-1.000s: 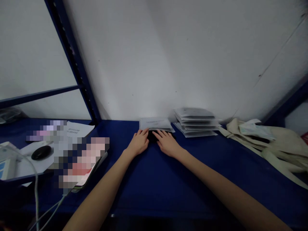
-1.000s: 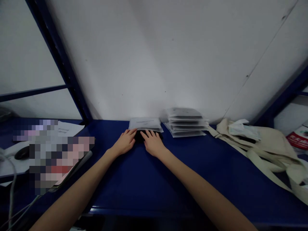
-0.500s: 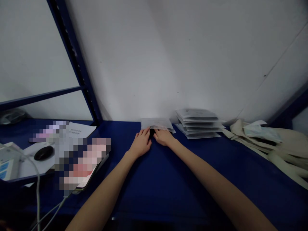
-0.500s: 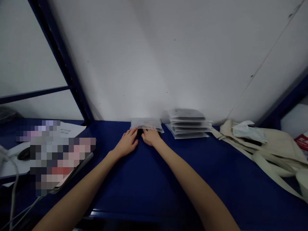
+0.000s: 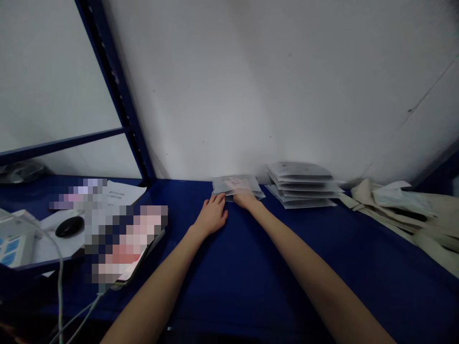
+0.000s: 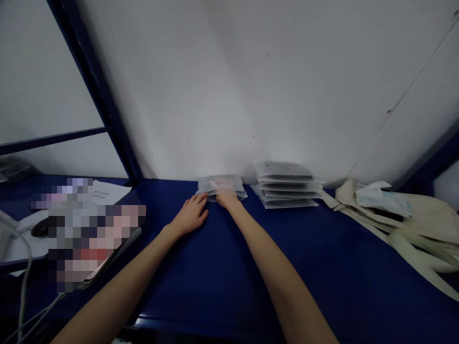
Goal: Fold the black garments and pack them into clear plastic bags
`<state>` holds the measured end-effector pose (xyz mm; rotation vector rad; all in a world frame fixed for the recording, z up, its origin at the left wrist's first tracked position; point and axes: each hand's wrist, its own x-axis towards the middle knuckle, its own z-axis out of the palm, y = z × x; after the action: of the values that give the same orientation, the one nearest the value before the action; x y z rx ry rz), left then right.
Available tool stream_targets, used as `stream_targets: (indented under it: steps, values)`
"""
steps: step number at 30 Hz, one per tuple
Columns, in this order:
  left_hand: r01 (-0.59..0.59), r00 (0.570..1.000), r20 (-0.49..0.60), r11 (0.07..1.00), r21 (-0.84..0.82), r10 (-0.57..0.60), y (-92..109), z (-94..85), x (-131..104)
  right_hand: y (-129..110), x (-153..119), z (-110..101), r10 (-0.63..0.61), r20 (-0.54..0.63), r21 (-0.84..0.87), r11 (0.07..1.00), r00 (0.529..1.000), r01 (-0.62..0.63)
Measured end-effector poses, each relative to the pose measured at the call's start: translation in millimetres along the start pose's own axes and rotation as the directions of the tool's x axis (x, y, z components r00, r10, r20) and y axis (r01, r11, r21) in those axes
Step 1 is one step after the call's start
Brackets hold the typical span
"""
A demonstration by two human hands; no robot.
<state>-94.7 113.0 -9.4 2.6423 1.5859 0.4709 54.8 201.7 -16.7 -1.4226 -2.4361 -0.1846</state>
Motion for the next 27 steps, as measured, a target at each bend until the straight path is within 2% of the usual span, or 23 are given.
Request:
stream_targets:
  steps: [7, 11, 15, 24, 27]
  values:
    - [-0.009, 0.999, -0.036, 1.0, 0.013, 0.009, 0, 2.3, 0, -18, -38, -2, 0.088, -0.001, -0.052, 0.995, 0.996, -0.088]
    - [-0.009, 0.998, -0.068, 1.0, 0.023, 0.01, 0, 2.7, 0, -28, -66, -17, 0.058, 0.15, -0.006, 0.998, 0.987, -0.058]
    - [-0.029, 0.993, -0.112, 1.0, 0.01, 0.03, 1, 1.7, 1, -29, -82, -33, 0.081, 0.265, -0.004, 0.997, 0.961, -0.083]
    - [-0.074, 0.977, -0.204, 0.995, -0.072, 0.057, 1, 1.9, 2, -3, -83, -32, 0.101, 0.155, 0.002, 0.995, 0.983, -0.103]
    - [-0.025, 0.971, -0.238, 0.988, -0.155, -0.013, 1, 0.9, 2, 0, -85, -36, 0.102, 0.152, 0.001, 0.995, 0.983, -0.103]
